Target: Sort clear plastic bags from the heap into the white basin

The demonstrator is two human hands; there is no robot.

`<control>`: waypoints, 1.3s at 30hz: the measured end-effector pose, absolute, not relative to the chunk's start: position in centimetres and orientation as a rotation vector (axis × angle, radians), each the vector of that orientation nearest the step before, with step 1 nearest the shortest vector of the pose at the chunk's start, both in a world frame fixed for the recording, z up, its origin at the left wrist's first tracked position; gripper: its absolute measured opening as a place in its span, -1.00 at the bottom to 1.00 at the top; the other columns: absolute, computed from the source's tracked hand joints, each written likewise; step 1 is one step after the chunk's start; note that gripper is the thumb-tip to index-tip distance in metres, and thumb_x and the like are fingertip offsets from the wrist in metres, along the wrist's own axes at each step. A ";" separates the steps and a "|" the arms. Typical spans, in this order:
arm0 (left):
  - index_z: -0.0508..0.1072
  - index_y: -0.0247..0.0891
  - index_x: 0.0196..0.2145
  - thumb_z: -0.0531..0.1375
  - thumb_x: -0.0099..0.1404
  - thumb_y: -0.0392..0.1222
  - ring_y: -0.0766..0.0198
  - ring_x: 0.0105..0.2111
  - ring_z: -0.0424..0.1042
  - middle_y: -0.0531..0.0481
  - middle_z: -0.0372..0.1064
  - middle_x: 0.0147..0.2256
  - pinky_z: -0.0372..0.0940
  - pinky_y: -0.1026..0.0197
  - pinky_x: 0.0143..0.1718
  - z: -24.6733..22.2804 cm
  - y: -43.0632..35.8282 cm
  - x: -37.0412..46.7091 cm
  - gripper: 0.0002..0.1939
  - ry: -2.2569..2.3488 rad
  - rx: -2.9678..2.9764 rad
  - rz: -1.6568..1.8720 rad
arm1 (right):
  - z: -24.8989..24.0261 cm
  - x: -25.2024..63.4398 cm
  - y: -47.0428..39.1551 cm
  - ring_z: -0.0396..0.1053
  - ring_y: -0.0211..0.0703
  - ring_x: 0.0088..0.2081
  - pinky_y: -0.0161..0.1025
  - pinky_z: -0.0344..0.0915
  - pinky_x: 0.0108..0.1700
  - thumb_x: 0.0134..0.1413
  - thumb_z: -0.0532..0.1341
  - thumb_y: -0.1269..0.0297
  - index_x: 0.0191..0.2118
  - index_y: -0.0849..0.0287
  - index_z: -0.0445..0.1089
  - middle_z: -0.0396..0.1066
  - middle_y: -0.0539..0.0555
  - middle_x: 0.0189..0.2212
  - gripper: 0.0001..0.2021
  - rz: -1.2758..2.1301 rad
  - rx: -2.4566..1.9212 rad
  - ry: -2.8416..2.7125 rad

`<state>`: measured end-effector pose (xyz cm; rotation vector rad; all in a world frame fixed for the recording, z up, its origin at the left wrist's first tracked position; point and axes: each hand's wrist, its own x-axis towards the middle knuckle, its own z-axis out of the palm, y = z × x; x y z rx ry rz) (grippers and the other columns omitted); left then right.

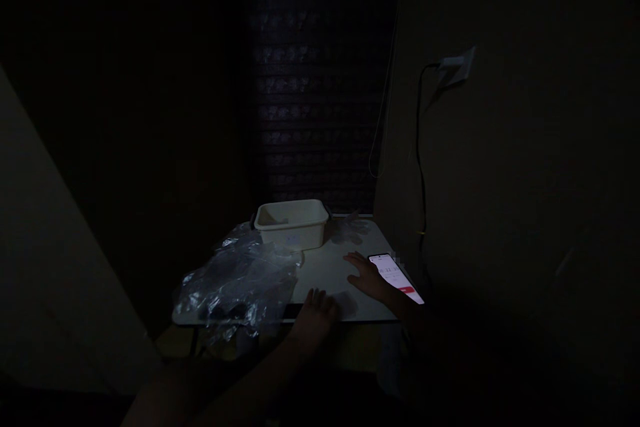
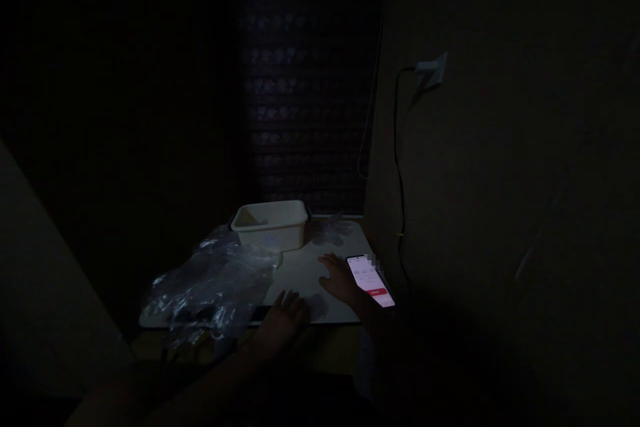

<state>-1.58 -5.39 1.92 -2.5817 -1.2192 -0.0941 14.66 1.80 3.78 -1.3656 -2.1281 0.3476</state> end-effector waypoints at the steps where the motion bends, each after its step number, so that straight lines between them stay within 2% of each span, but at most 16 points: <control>1: 0.19 -0.30 -0.22 -0.10 0.13 -0.33 0.17 -0.12 0.07 -0.11 0.19 -0.19 -0.10 0.04 -0.11 2.0 -5.4 -1.7 -0.76 -1.209 -2.601 -0.117 | 3.8 14.7 1.7 -0.07 -0.17 -0.02 -0.20 -0.09 -0.03 -0.33 0.04 0.43 -0.13 0.21 0.15 0.10 0.10 -0.09 -0.54 0.351 -1.364 -2.122; 5: 0.22 -0.33 -0.27 -0.06 0.09 -0.35 0.23 -0.16 0.13 -0.12 0.22 -0.23 -0.03 0.15 -0.13 3.0 -5.6 -2.2 -0.79 -1.236 -2.681 -0.187 | 4.2 14.8 1.4 -0.02 -0.16 -0.04 -0.20 -0.08 -0.04 -0.33 0.05 0.43 -0.15 0.21 0.17 0.13 0.10 -0.12 -0.56 0.441 -1.363 -2.068; 10: 0.24 -0.26 -0.29 -0.06 0.05 -0.33 0.26 -0.41 0.29 -0.04 0.31 -0.38 0.15 0.27 -0.41 5.2 -4.8 -3.3 -0.77 -1.537 -2.798 -0.349 | 6.1 14.5 0.5 0.15 -0.20 -0.16 -0.26 0.05 -0.13 -0.25 0.05 0.34 -0.24 0.21 0.24 0.23 0.09 -0.20 -0.68 0.889 -1.298 -1.905; 13: 0.27 -0.28 -0.31 -0.09 0.03 -0.38 0.33 -0.41 0.29 -0.02 0.32 -0.39 0.14 0.33 -0.40 6.3 -3.8 -3.9 -0.73 -1.594 -2.958 -0.665 | 7.5 13.9 -0.2 0.19 -0.21 -0.21 -0.27 0.07 -0.16 -0.23 0.06 0.23 -0.28 0.22 0.27 0.28 0.06 -0.28 -0.70 1.148 -1.148 -1.855; 16: 0.30 -0.33 -0.35 -0.08 -0.02 -0.42 0.36 -0.39 0.27 -0.01 0.31 -0.38 0.13 0.36 -0.38 6.8 -2.9 -4.1 -0.73 -1.583 -3.055 -1.014 | 8.2 13.0 -0.4 0.24 -0.23 -0.30 -0.30 0.12 -0.25 -0.29 0.11 0.22 -0.31 0.24 0.29 0.33 0.04 -0.38 -0.68 1.320 -1.037 -1.927; 19: 0.31 -0.35 -0.38 -0.05 -0.05 -0.40 0.37 -0.48 0.26 0.02 0.30 -0.49 0.14 0.36 -0.48 6.7 -2.3 -4.1 -0.75 -1.657 -3.081 -1.198 | 7.9 12.1 0.0 0.25 -0.26 -0.45 -0.34 0.15 -0.42 -0.37 0.16 0.29 -0.43 0.29 0.33 0.34 0.01 -0.53 -0.75 1.267 -1.071 -2.067; 22: 0.29 -0.35 -0.40 0.00 -0.11 -0.40 0.40 -0.58 0.23 0.08 0.26 -0.58 0.12 0.38 -0.58 6.4 -1.6 -4.4 -0.76 -1.799 -3.014 -1.452 | 7.7 11.2 0.6 0.21 -0.32 -0.57 -0.39 0.10 -0.54 -0.38 0.14 0.38 -0.54 0.32 0.34 0.30 -0.02 -0.64 -0.86 1.087 -1.147 -2.144; 27: 0.24 -0.35 -0.48 0.06 -0.18 -0.37 0.44 -0.66 0.20 0.13 0.19 -0.66 0.12 0.37 -0.62 6.5 -0.7 -5.5 -0.81 -2.011 -2.708 -2.160 | 8.0 10.4 1.3 0.18 -0.34 -0.59 -0.41 0.07 -0.57 -0.35 0.11 0.39 -0.58 0.31 0.34 0.28 -0.03 -0.67 -0.89 0.923 -1.173 -2.130; 29: 0.23 -0.35 -0.51 0.07 -0.19 -0.36 0.46 -0.68 0.19 0.15 0.18 -0.68 0.12 0.37 -0.64 6.7 -0.7 -5.7 -0.83 -2.034 -2.627 -2.342 | 8.2 10.2 1.5 0.19 -0.33 -0.58 -0.41 0.08 -0.56 -0.36 0.11 0.38 -0.58 0.31 0.34 0.29 -0.02 -0.66 -0.88 0.907 -1.165 -2.132; 34: 0.23 -0.35 -0.55 0.09 -0.21 -0.35 0.49 -0.72 0.15 0.16 0.15 -0.72 0.10 0.39 -0.67 6.9 -0.7 -5.8 -0.85 -1.967 -2.561 -2.394 | 8.3 9.7 1.9 0.22 -0.30 -0.54 -0.38 0.12 -0.50 -0.39 0.12 0.38 -0.59 0.31 0.34 0.32 0.01 -0.62 -0.88 0.919 -1.135 -2.093; 39: 0.26 -0.35 -0.50 0.06 -0.14 -0.31 0.45 -0.66 0.22 0.12 0.19 -0.66 0.16 0.37 -0.62 6.9 -0.3 -6.4 -0.86 -1.948 -2.589 -2.116 | 8.3 9.3 2.5 0.22 -0.32 -0.57 -0.38 0.12 -0.51 -0.36 0.11 0.34 -0.61 0.31 0.34 0.31 0.00 -0.65 -0.86 0.978 -1.132 -2.067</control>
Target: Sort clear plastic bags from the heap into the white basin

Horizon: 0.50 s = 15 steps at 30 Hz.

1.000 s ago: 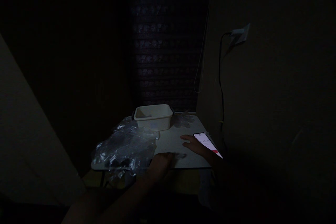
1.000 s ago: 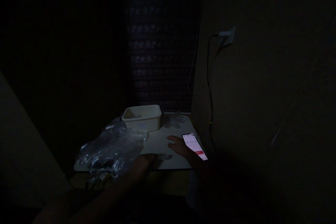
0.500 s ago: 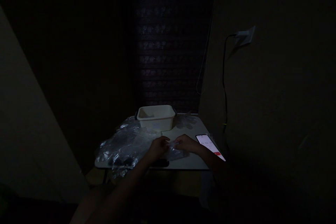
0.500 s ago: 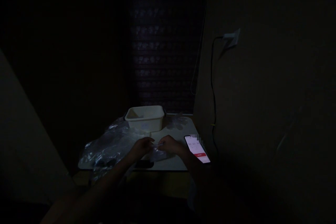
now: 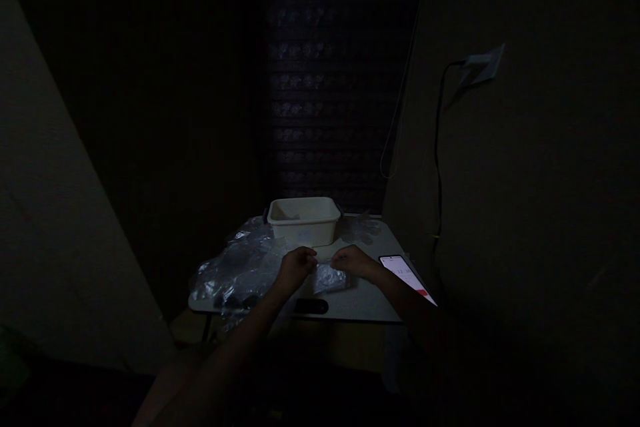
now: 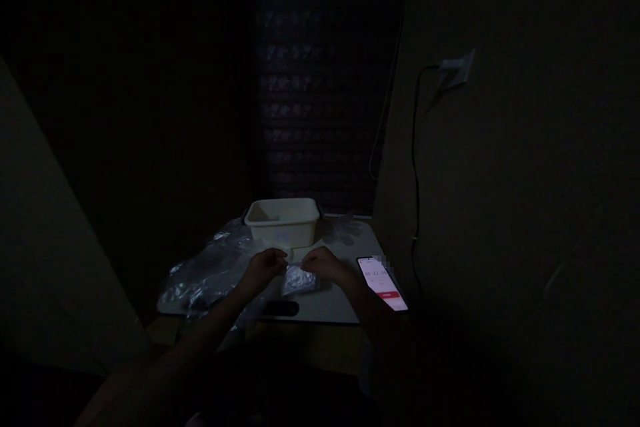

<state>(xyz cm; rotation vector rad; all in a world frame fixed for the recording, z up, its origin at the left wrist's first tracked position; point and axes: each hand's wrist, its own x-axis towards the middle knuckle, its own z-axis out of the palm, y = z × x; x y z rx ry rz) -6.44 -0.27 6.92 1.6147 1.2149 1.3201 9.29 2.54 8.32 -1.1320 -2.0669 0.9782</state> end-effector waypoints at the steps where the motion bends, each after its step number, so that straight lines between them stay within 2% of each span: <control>1: 0.26 -0.35 -0.47 0.05 -0.11 -0.30 0.43 -0.64 0.24 0.10 0.22 -0.63 0.18 0.35 -0.61 7.1 -0.1 -6.8 -0.85 1.263 1.676 1.296 | 8.3 9.2 2.8 0.21 -0.32 -0.58 -0.38 0.12 -0.52 -0.36 0.10 0.33 -0.61 0.31 0.34 0.31 0.00 -0.66 -0.85 0.969 -1.130 -2.074; 4: 0.27 -0.34 -0.38 0.00 -0.03 -0.27 0.35 -0.51 0.30 -0.02 0.29 -0.46 0.22 0.29 -0.51 8.3 0.7 -8.3 -0.80 1.464 1.930 1.287 | 8.7 9.2 4.1 0.21 -0.31 -0.58 -0.38 0.11 -0.52 -0.35 0.10 0.31 -0.61 0.30 0.34 0.31 0.00 -0.67 -0.84 0.920 -1.111 -2.089; 6: 0.24 -0.32 -0.28 -0.03 0.01 -0.29 0.30 -0.37 0.28 -0.08 0.26 -0.30 0.21 0.25 -0.40 9.3 1.6 -9.9 -0.74 1.608 2.130 1.286 | 9.3 9.0 5.2 0.22 -0.30 -0.55 -0.38 0.12 -0.51 -0.35 0.10 0.31 -0.60 0.28 0.35 0.32 -0.01 -0.66 -0.85 0.891 -1.090 -2.100; 9: 0.16 -0.38 -0.17 -0.05 -0.01 -0.39 0.20 -0.13 0.10 -0.14 0.12 -0.14 0.06 0.15 -0.17 10.2 3.3 -12.6 -0.63 1.829 2.477 1.143 | 10.8 8.5 7.1 0.22 -0.30 -0.55 -0.38 0.12 -0.50 -0.36 0.10 0.31 -0.60 0.29 0.35 0.32 -0.01 -0.66 -0.84 0.859 -1.063 -2.117; 12: 0.10 -0.42 -0.11 -0.07 -0.06 -0.48 0.17 -0.06 -0.02 -0.17 0.03 -0.07 -0.02 0.12 -0.10 10.0 5.0 -14.8 -0.52 1.969 2.661 0.851 | 12.7 7.4 9.0 0.21 -0.30 -0.55 -0.38 0.11 -0.50 -0.36 0.10 0.32 -0.59 0.30 0.35 0.31 -0.01 -0.66 -0.84 0.799 -1.048 -2.108; 15: 0.08 -0.42 -0.09 -0.08 -0.07 -0.49 0.16 -0.04 -0.07 -0.16 0.03 -0.07 -0.04 0.13 -0.09 9.1 5.8 -15.9 -0.51 1.996 2.765 0.712 | 14.3 6.2 10.7 0.21 -0.30 -0.53 -0.37 0.11 -0.48 -0.35 0.10 0.31 -0.58 0.30 0.35 0.30 -0.01 -0.64 -0.83 0.732 -1.032 -2.063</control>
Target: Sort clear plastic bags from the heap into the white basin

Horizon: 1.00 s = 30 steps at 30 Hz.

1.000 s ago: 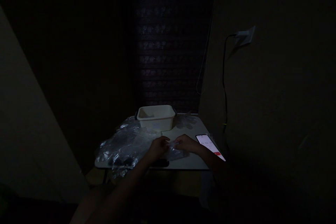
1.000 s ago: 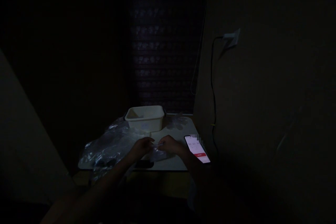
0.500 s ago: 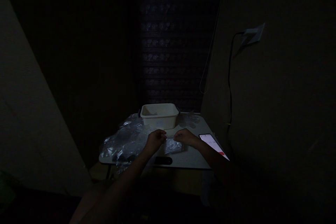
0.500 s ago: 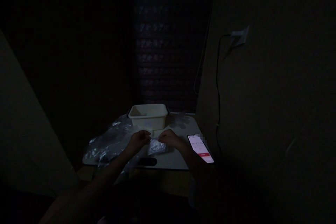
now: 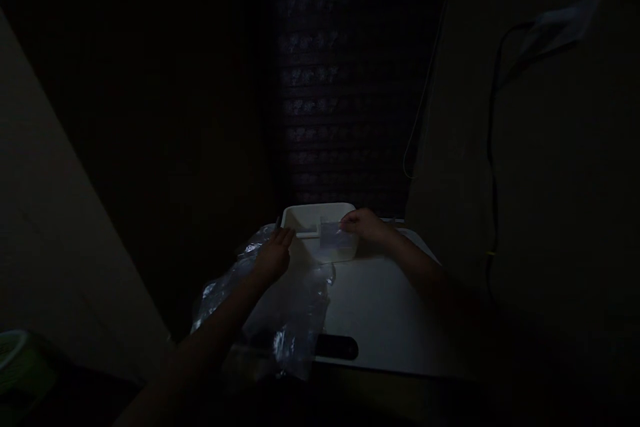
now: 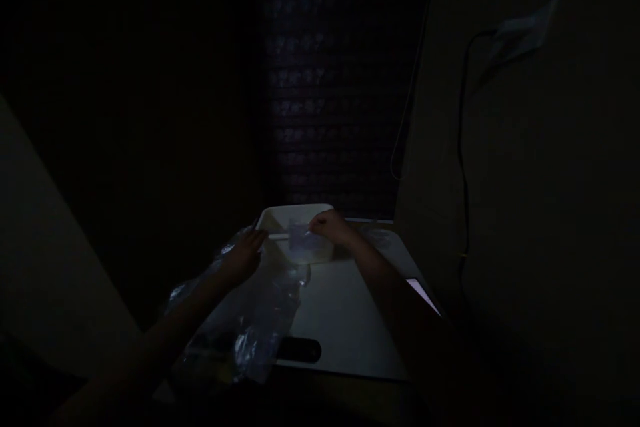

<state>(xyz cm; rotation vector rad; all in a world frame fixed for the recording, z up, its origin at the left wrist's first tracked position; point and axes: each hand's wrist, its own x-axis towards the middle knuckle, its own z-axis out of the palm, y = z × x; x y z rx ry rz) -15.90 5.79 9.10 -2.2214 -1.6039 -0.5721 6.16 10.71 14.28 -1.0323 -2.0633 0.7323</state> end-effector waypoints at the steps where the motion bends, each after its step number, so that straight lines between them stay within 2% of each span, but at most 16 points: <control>1: 0.08 -0.41 -0.09 -0.08 -0.06 -0.49 0.17 -0.05 -0.07 -0.15 0.04 -0.08 -0.04 0.13 -0.09 8.8 5.8 -16.0 -0.51 -1.599 -2.214 -0.557 | 14.7 5.8 11.3 0.20 -0.30 -0.53 -0.37 0.11 -0.48 -0.35 0.10 0.30 -0.57 0.30 0.35 0.30 -0.01 -0.63 -0.83 0.717 -1.021 -2.045; 8: 0.09 -0.31 -0.11 -0.09 0.00 -0.42 0.20 -0.04 -0.08 -0.09 0.06 -0.10 -0.03 0.11 -0.10 8.0 3.6 -15.6 -0.56 -1.589 -2.207 -0.562 | 15.0 3.4 14.7 0.20 -0.31 -0.53 -0.38 0.11 -0.48 -0.33 0.08 0.29 -0.58 0.29 0.35 0.30 -0.01 -0.64 -0.82 0.724 -0.989 -1.910; 17: 0.10 -0.28 -0.12 -0.07 0.02 -0.38 0.21 -0.03 -0.11 -0.09 0.05 -0.09 -0.02 0.12 -0.10 8.2 1.8 -15.2 -0.60 -1.666 -2.240 -0.555 | 12.1 -0.8 15.6 0.16 -0.36 -0.61 -0.41 0.07 -0.57 -0.37 0.11 0.37 -0.62 0.30 0.35 0.27 -0.05 -0.71 -0.87 0.861 -0.938 -2.187; 30: 0.07 -0.29 -0.10 -0.06 0.03 -0.33 0.20 -0.02 -0.13 -0.11 0.01 -0.07 0.00 0.14 -0.11 8.3 1.8 -15.0 -0.60 -1.688 -2.208 -0.578 | 9.7 -2.6 15.8 0.25 -0.28 -0.53 -0.42 0.11 -0.55 -0.34 0.11 0.37 -0.57 0.27 0.37 0.34 0.01 -0.63 -0.87 0.676 -1.124 -2.159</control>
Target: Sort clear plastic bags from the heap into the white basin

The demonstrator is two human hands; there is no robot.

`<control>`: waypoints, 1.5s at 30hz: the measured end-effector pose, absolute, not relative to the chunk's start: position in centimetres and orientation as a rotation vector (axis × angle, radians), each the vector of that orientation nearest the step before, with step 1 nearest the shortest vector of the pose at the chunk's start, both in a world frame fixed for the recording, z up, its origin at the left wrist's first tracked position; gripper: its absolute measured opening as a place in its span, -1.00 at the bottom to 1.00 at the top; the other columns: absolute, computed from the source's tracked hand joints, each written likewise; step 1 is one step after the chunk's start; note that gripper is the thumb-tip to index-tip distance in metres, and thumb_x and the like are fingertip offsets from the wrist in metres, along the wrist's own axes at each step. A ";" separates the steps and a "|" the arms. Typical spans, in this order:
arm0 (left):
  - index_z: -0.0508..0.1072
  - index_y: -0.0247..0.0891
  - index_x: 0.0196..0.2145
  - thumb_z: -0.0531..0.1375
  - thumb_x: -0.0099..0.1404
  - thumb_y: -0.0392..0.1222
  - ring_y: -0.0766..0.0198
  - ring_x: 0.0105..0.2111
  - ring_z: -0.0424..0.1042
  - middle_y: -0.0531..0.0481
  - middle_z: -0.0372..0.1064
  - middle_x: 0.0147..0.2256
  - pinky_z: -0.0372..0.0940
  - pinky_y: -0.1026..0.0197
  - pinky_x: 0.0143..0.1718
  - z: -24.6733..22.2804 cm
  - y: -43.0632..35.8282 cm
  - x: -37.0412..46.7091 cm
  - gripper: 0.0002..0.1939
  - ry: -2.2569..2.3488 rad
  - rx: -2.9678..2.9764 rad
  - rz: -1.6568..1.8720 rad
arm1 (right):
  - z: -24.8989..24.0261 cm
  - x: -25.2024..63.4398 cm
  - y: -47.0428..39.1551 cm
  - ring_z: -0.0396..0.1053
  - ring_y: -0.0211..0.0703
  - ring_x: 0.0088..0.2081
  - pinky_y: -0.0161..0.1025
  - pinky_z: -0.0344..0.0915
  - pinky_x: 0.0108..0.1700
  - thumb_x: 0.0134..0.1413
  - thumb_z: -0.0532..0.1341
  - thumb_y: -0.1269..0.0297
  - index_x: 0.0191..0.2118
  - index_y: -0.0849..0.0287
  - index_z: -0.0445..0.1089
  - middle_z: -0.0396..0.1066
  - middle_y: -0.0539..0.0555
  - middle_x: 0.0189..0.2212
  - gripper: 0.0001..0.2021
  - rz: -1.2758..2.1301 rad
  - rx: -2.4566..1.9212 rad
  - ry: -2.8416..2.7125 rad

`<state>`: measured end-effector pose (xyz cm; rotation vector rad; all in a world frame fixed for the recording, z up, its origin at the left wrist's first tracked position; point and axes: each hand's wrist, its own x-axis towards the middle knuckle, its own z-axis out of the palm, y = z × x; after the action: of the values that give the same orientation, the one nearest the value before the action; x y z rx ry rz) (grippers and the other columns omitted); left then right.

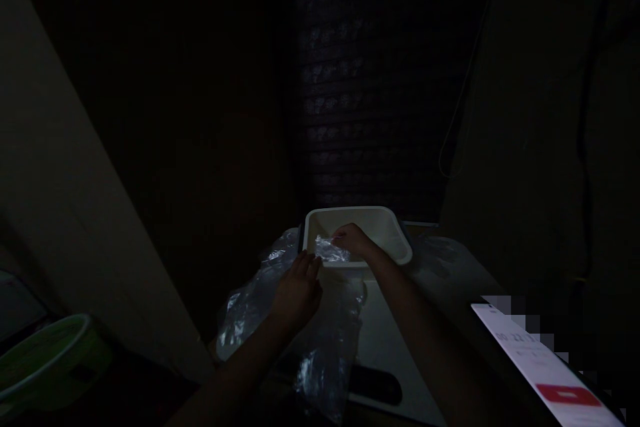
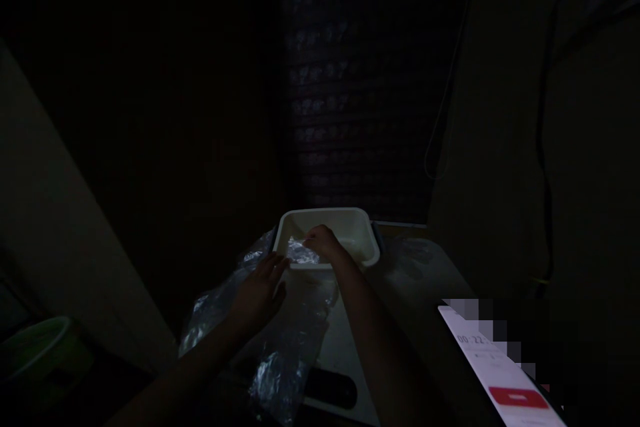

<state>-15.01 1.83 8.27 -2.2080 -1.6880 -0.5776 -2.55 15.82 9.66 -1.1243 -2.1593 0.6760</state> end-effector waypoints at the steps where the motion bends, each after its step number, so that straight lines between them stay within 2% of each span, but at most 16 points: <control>1: 0.06 -0.29 -0.10 -0.07 0.04 -0.32 0.20 -0.02 -0.13 -0.11 0.00 -0.06 0.00 0.14 -0.11 8.2 1.9 -15.0 -0.59 -1.689 -2.208 -0.577 | 9.5 -2.6 15.9 0.25 -0.27 -0.51 -0.41 0.12 -0.53 -0.35 0.11 0.36 -0.56 0.26 0.37 0.34 0.01 -0.61 -0.87 0.669 -1.122 -2.164; 8: 0.03 -0.32 -0.08 -0.07 0.04 -0.31 0.20 -0.01 -0.18 -0.13 -0.03 -0.05 0.00 0.17 -0.11 8.0 2.2 -15.0 -0.57 -1.689 -2.194 -0.571 | 8.6 -2.5 16.8 0.26 -0.16 -0.32 -0.32 0.16 -0.33 -0.37 0.14 0.35 -0.34 0.21 0.33 0.33 0.09 -0.35 -0.70 0.627 -1.126 -2.132; 11: 0.02 -0.35 -0.07 -0.07 0.03 -0.30 0.20 0.00 -0.19 -0.15 -0.05 -0.04 0.00 0.17 -0.11 8.1 2.3 -14.9 -0.56 -1.717 -2.183 -0.545 | 8.9 -2.1 17.1 0.23 -0.17 -0.26 -0.29 0.14 -0.25 -0.30 0.09 0.37 -0.33 0.21 0.32 0.31 0.09 -0.29 -0.73 0.602 -1.112 -2.080; 19: -0.06 -0.40 -0.03 -0.05 -0.01 -0.30 0.18 0.01 -0.24 -0.18 -0.12 0.00 -0.06 0.15 -0.09 8.4 3.4 -14.7 -0.46 -1.752 -2.171 -0.502 | 11.5 0.8 16.9 0.25 -0.21 -0.30 -0.30 0.15 -0.27 -0.22 0.02 0.41 -0.45 0.20 0.35 0.34 0.07 -0.35 -0.81 0.553 -1.157 -1.972; 26: -0.08 -0.44 -0.02 -0.07 0.01 -0.28 0.17 0.01 -0.23 -0.20 -0.15 0.01 -0.05 0.16 -0.11 8.2 5.0 -15.0 -0.46 -1.770 -2.127 -0.444 | 12.7 3.2 15.6 0.28 -0.27 -0.40 -0.37 0.17 -0.37 -0.20 -0.02 0.44 -0.44 0.24 0.34 0.37 0.05 -0.49 -0.79 0.431 -1.116 -1.878; 31: -0.08 -0.47 -0.02 -0.03 -0.02 -0.29 0.10 0.00 -0.22 -0.24 -0.17 0.01 -0.11 0.06 -0.10 8.3 5.1 -14.6 -0.43 -1.755 -2.041 -0.498 | 14.0 4.8 13.4 0.27 -0.28 -0.45 -0.37 0.16 -0.41 -0.22 -0.02 0.42 -0.44 0.25 0.34 0.36 0.04 -0.51 -0.79 0.313 -1.095 -1.819; 35: 0.07 -0.40 -0.09 -0.05 -0.01 -0.32 0.13 -0.05 -0.06 -0.21 0.00 -0.06 -0.09 0.07 -0.11 9.2 4.3 -13.8 -0.55 -1.609 -2.056 -0.638 | 13.4 6.8 11.6 0.27 -0.30 -0.47 -0.39 0.15 -0.43 -0.21 -0.03 0.43 -0.43 0.26 0.34 0.36 0.05 -0.53 -0.77 0.301 -1.142 -1.828; 39: 0.27 -0.32 -0.29 -0.07 0.02 -0.33 0.23 -0.23 0.18 -0.12 0.24 -0.28 0.05 0.19 -0.21 9.5 2.9 -12.3 -0.73 -1.546 -2.325 -0.590 | 10.7 9.3 9.1 0.27 -0.28 -0.46 -0.39 0.13 -0.43 -0.23 -0.02 0.46 -0.46 0.25 0.34 0.36 0.06 -0.51 -0.79 0.263 -1.262 -1.975; 42: 0.33 -0.30 -0.38 -0.06 0.02 -0.33 0.25 -0.31 0.24 -0.08 0.29 -0.37 0.09 0.23 -0.28 9.1 1.8 -10.9 -0.77 -1.595 -2.510 -0.482 | 8.7 10.6 6.7 0.26 -0.27 -0.41 -0.38 0.12 -0.39 -0.24 -0.02 0.47 -0.49 0.23 0.35 0.36 0.06 -0.48 -0.79 0.235 -1.356 -2.103; 45: 0.33 -0.28 -0.38 -0.06 0.02 -0.31 0.26 -0.31 0.25 -0.06 0.30 -0.36 0.09 0.25 -0.30 8.8 0.9 -9.7 -0.77 -1.672 -2.537 -0.455 | 7.6 10.4 4.4 0.26 -0.26 -0.42 -0.39 0.11 -0.40 -0.25 -0.01 0.48 -0.51 0.26 0.35 0.36 0.08 -0.48 -0.80 0.304 -1.400 -2.266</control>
<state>-9.72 0.93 8.81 -2.5368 -1.6715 -0.4554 10.40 4.41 7.63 -1.3999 -2.2660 0.3042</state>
